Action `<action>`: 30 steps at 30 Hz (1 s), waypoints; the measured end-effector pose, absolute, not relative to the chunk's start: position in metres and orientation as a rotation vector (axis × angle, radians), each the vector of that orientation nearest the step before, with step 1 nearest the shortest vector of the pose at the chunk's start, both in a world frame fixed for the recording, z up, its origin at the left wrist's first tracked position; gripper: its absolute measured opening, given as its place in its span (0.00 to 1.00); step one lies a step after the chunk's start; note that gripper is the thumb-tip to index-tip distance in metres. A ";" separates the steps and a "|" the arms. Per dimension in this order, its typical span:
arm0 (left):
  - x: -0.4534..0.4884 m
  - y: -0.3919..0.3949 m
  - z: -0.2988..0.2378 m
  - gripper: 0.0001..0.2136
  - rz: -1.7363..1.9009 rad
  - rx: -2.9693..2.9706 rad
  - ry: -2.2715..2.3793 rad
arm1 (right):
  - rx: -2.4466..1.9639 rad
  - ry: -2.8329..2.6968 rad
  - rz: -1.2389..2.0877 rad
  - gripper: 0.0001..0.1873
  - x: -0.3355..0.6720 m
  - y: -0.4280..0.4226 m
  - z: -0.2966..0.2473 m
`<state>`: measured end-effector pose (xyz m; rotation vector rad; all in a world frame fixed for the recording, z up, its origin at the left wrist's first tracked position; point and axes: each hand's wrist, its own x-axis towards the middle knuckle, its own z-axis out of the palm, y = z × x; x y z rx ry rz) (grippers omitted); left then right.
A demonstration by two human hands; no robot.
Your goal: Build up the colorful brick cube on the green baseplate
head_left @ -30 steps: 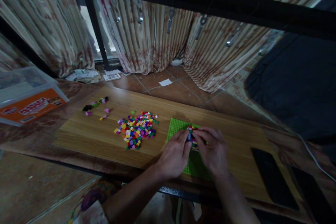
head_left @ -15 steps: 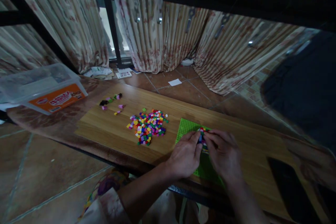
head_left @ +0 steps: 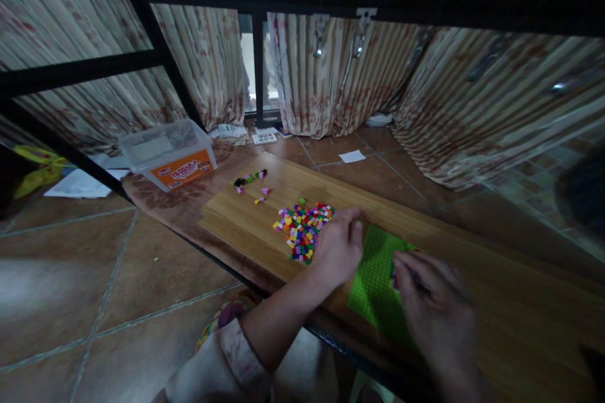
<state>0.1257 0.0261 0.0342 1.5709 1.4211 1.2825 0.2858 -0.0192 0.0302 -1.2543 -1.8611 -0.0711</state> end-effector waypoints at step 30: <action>0.003 0.053 0.063 0.11 1.712 0.595 1.272 | -1.236 -2.184 0.215 0.11 0.177 0.001 -0.022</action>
